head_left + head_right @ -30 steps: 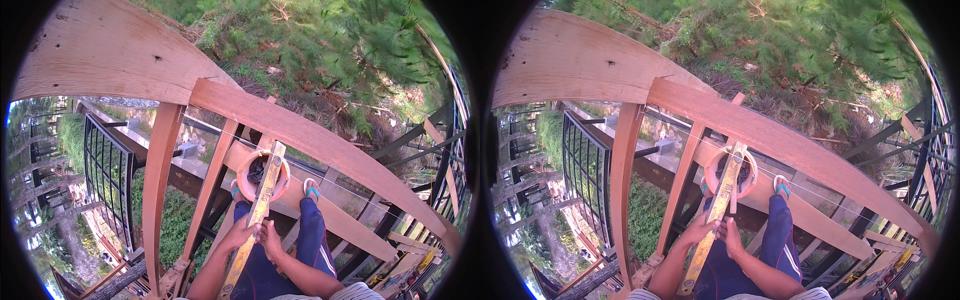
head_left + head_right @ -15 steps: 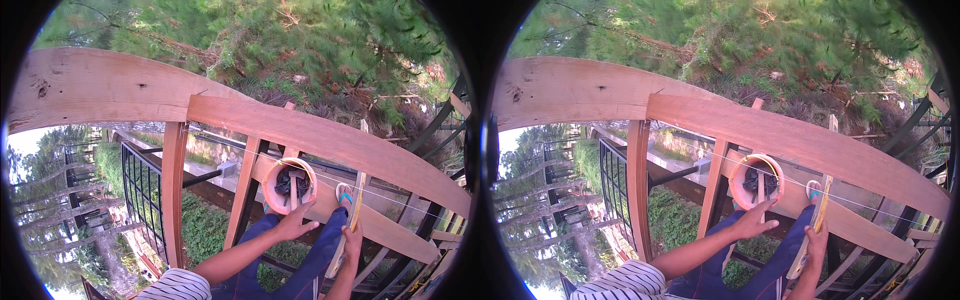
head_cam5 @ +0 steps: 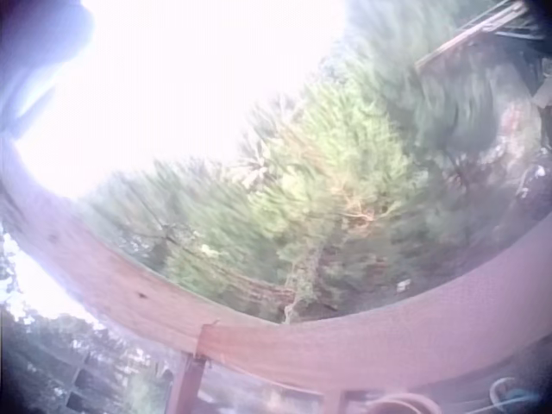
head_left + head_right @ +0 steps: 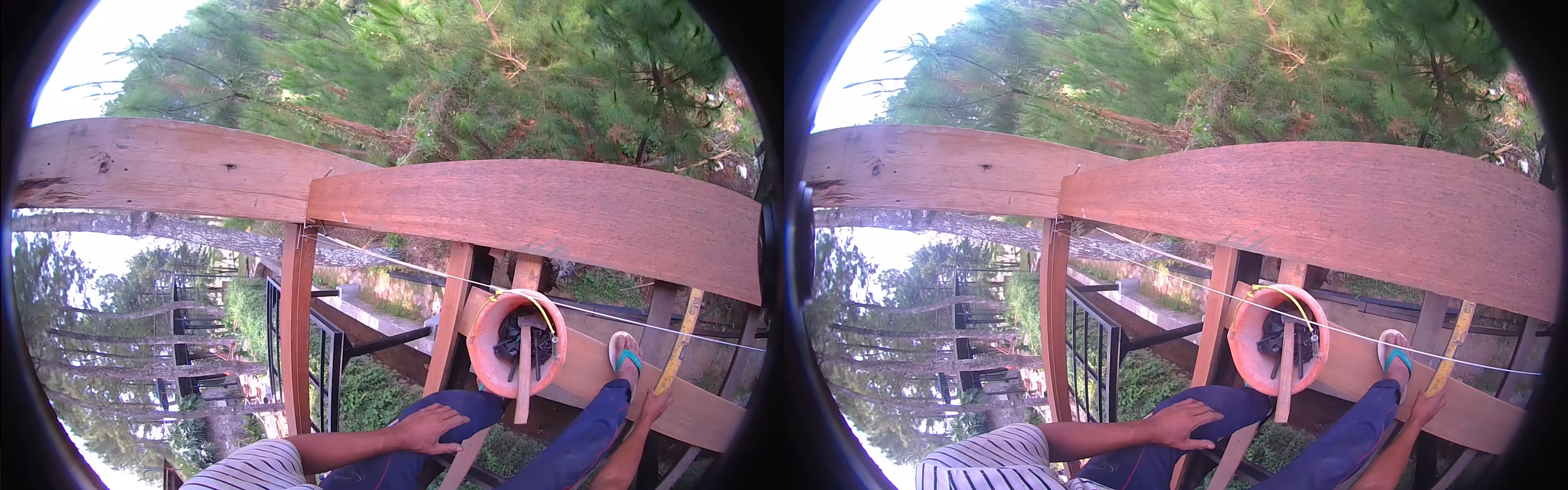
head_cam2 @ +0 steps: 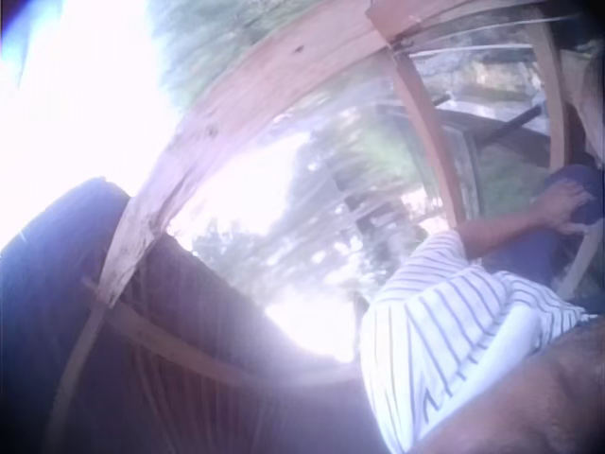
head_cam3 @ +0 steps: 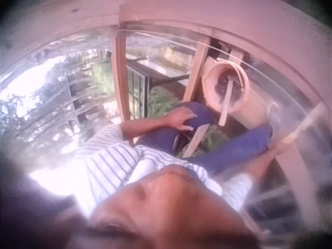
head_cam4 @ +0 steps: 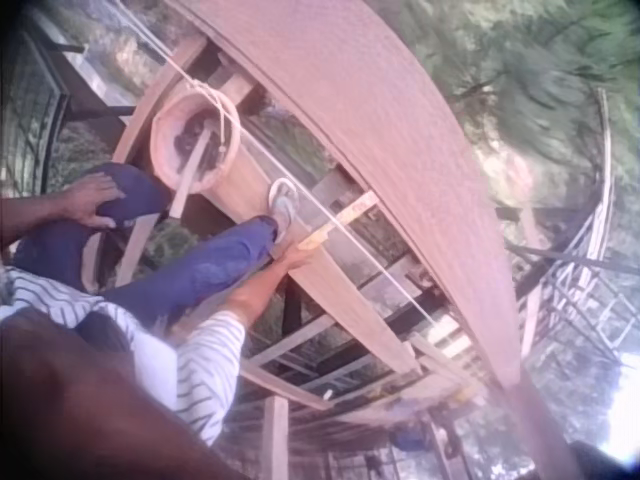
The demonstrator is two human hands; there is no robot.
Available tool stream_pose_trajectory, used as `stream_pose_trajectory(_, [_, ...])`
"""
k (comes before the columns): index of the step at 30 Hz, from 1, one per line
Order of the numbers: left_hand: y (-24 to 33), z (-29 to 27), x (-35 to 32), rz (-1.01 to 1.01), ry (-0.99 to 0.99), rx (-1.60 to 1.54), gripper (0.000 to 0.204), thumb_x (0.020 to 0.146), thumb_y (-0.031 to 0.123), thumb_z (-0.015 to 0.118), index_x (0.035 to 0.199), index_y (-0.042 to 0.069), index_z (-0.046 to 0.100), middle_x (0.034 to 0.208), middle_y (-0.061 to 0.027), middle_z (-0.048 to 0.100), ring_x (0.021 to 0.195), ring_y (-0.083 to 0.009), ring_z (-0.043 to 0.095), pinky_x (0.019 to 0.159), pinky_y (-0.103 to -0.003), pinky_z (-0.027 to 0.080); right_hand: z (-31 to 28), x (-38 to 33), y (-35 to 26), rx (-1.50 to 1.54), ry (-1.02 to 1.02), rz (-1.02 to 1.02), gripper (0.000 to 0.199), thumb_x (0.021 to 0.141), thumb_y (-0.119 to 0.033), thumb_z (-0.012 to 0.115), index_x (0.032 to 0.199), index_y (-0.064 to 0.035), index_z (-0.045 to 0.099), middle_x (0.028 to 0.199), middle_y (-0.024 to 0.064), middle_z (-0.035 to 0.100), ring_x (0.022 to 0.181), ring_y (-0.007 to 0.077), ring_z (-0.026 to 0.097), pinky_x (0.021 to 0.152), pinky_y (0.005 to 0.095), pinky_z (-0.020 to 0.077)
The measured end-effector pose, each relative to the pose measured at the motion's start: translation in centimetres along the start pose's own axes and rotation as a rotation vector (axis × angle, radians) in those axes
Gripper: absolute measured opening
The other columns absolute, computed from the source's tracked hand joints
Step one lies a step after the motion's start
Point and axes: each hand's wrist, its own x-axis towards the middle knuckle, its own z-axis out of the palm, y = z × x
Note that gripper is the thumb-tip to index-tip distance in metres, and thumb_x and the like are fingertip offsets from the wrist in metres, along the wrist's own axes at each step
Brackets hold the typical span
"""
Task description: The person assembles a wooden railing by hammering nails into wooden beams. They use a spirit level to check alignment and adjust the wood pieces as needed. The person also uses a hammer to secure the nails and ensure the structure is stable.
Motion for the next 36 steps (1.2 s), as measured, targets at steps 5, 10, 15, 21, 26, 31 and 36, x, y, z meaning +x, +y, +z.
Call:
stream_pose_trajectory(5, [-0.9,-0.4,-0.4,0.001,0.059,-0.039,0.068,0.094,0.055,0.064,0.136,0.002,0.056,0.114,-0.0182,0.063,0.11,-0.037,0.061,0.101,-0.047,0.047,4.8,0.5,2.2,-0.093,-0.121,0.092,0.071,0.08,-0.011,0.081,0.141,0.0035,0.047,0.123,0.0282,0.057,0.115,0.0489,0.057,0.099,0.0528,0.0475])
stream_pose_trajectory(10, [-2.0,-0.4,-0.6,0.02,0.075,-0.036,0.066,0.094,0.054,0.065,0.135,0.003,0.056,0.111,-0.0178,0.063,0.107,-0.037,0.062,0.098,-0.046,0.049,6.0,0.0,1.5,-0.118,-0.054,0.1,0.068,0.082,-0.016,0.079,0.139,0.0009,0.047,0.122,0.0266,0.056,0.115,0.0487,0.056,0.098,0.0555,0.0473])
stream_pose_trajectory(15, [-2.3,-0.4,-1.0,0.001,0.056,-0.071,0.065,0.094,0.053,0.066,0.135,0.003,0.057,0.112,-0.0179,0.063,0.108,-0.037,0.062,0.098,-0.046,0.049,5.5,-0.3,0.4,-0.274,-0.059,0.132,0.069,0.089,-0.036,0.072,0.142,-0.001,0.045,0.126,0.0265,0.054,0.121,0.0474,0.054,0.099,0.0572,0.0463])
stream_pose_trajectory(21, [-2.4,0.0,-1.8,0.002,0.108,-0.075,0.065,0.092,0.052,0.068,0.132,0.002,0.058,0.113,-0.0176,0.065,0.108,-0.0367,0.062,0.098,-0.046,0.049,-1.1,-2.7,-9.4,-0.085,0.296,-0.162,0.068,0.093,-0.041,0.069,0.143,-0.0019,0.047,0.131,0.0253,0.055,0.122,0.0447,0.055,0.102,0.053,0.0457])
stream_pose_trajectory(26, [-2.3,0.2,-2.3,0.005,0.121,-0.138,0.063,0.091,0.051,0.07,0.129,0.002,0.061,0.11,-0.0164,0.066,0.104,-0.0358,0.064,0.096,-0.045,0.05,-8.0,-14.0,-26.0,0.543,-0.414,-0.602,0.045,0.092,-0.019,0.068,0.131,-0.0002,0.055,0.113,0.0202,0.062,0.107,0.0371,0.063,0.092,0.0465,0.0514])
stream_pose_trajectory(31, [-2.5,0.8,-2.7,0.077,0.221,-0.146,0.057,0.089,0.046,0.075,0.125,0.003,0.063,0.106,-0.0134,0.069,0.101,-0.0332,0.066,0.091,-0.043,0.053,-5.2,-25.1,-35.6,0.088,-0.845,-0.838,0.06,0.086,-0.024,0.074,0.134,0.003,0.05,0.13,0.0272,0.053,0.115,0.0441,0.059,0.099,0.0495,0.0514])
stream_pose_trajectory(36, [-4.0,2.1,-3.9,0.117,0.358,-0.171,0.054,0.091,0.045,0.073,0.123,0.002,0.063,0.108,-0.0144,0.068,0.1,-0.0341,0.066,0.092,-0.043,0.053,1.9,-27.6,-37.1,-0.23,-0.679,-0.608,0.076,0.087,-0.01,0.066,0.153,0.0042,0.032,0.142,0.0271,0.044,0.124,0.0411,0.054,0.099,0.0483,0.0531])
